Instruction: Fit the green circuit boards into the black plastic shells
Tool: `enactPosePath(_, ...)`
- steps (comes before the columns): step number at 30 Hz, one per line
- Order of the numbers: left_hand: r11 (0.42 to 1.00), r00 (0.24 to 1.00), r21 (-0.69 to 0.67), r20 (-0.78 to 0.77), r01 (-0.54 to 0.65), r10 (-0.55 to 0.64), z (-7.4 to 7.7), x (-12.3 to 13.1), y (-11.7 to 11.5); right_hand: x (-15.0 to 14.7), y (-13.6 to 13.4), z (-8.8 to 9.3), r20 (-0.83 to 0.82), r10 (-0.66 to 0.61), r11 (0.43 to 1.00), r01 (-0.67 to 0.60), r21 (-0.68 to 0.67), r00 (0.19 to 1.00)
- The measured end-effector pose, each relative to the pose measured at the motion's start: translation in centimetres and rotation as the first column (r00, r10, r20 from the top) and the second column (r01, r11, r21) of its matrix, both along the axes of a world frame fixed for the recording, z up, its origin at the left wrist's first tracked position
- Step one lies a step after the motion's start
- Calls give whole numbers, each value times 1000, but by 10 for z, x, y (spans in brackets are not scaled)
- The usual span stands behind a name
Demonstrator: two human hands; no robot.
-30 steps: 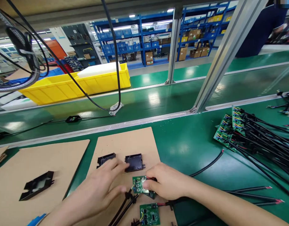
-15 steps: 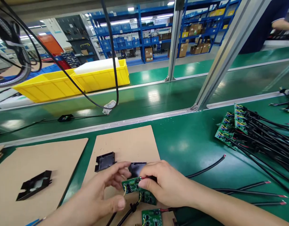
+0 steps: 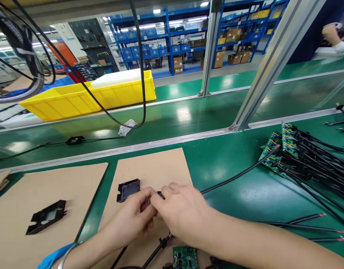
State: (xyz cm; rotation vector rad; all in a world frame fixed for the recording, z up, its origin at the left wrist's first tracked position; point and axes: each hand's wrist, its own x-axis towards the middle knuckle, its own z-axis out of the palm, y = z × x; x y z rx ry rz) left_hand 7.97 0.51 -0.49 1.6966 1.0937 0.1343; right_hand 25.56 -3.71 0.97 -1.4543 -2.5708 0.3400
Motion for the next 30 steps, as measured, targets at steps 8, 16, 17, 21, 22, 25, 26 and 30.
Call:
enactPosePath(8, 897, 954, 348, -223, 271, -202, -6, -12, 17, 27, 31, -21, -30, 40, 985, -45, -169, 999)
enactPosePath(16, 894, 947, 348, -248, 283, -204, -28, -14, 14, 20, 28, -41, 32, 72, 995, -70, -68, 997)
enactPosePath(17, 895, 948, 345, -242, 282, -205, -29, -15, 13, 19, 27, -40, 50, 76, 995, -73, -61, 996)
enactPosePath(21, 900, 955, 345, -219, 268, -200, -32, -16, 12, 15, 26, -33, 103, 65, 996, -58, -68, 993)
enactPosePath(22, 898, 955, 350, -219, 267, -198, -33, -16, 12, 13, 26, -31, 105, 61, 996, -54, -69, 993)
enactPosePath(25, 880, 946, 367, -233, 301, -226, -30, -19, 14, 8, 27, -29, 102, 67, 995, -60, -78, 992)
enactPosePath(26, 870, 941, 378, -246, 316, -235, -28, -20, 14, 7, 27, -30, 99, 69, 995, -61, -80, 993)
enactPosePath(30, 840, 895, 389, -387, 378, -223, -13, -23, 16, 7, 29, -34, 60, 61, 995, -56, -81, 996)
